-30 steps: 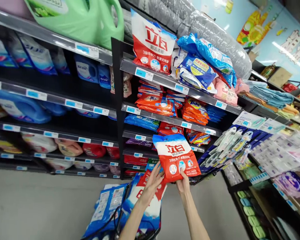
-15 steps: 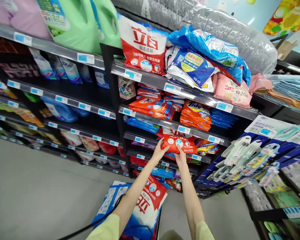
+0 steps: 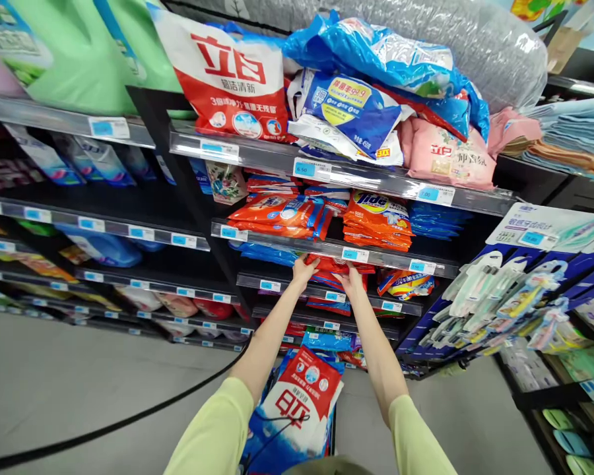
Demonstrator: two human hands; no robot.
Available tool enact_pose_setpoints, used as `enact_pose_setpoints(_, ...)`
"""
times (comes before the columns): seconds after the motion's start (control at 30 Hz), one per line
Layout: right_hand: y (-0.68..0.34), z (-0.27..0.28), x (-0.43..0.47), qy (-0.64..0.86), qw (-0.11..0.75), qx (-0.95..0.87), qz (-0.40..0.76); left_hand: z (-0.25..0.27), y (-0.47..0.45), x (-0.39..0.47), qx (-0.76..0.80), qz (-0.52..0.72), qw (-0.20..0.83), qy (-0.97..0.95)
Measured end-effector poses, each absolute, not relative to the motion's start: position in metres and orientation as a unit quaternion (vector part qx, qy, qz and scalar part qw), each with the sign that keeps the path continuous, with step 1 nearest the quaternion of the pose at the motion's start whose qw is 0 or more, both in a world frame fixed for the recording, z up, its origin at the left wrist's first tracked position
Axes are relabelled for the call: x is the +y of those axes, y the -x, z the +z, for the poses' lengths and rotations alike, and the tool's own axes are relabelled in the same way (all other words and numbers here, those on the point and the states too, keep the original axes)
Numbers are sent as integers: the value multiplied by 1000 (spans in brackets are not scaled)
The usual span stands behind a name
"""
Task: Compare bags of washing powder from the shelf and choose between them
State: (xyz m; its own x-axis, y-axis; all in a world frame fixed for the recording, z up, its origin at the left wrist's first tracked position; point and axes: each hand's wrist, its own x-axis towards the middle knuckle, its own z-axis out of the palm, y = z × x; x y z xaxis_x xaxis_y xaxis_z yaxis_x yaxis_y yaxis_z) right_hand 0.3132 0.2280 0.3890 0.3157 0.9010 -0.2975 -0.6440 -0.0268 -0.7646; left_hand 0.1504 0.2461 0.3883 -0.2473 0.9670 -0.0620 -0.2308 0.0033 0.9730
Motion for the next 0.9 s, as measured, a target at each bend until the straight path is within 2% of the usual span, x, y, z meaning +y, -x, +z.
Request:
enact_pose_setpoints(0.23, -336, 373, 195, 488, 695, -54, 526, 377, -137, 244, 554, 590, 484, -333)
enact_pose_setpoints(0.43, -335, 384, 236, 508, 691, -48, 513, 385, -146, 273, 572, 588, 462, -336)
enact_pose_setpoints(0.6, -345, 366, 245, 507, 671, -70, 537, 369, -136, 275, 567, 570, 464, -374)
enact_pose_setpoints(0.77, -359, 331, 197, 465, 680, -161, 543, 339, -100, 234, 540, 592, 404, -441)
enact_pose_setpoints(0.83, -361, 302, 168, 466, 679, -188, 535, 315, -83, 212, 538, 620, 395, -411)
enact_pose_setpoints(0.9, -357, 263, 138, 528, 652, -186, 512, 285, -69, 185, 565, 630, 410, -339)
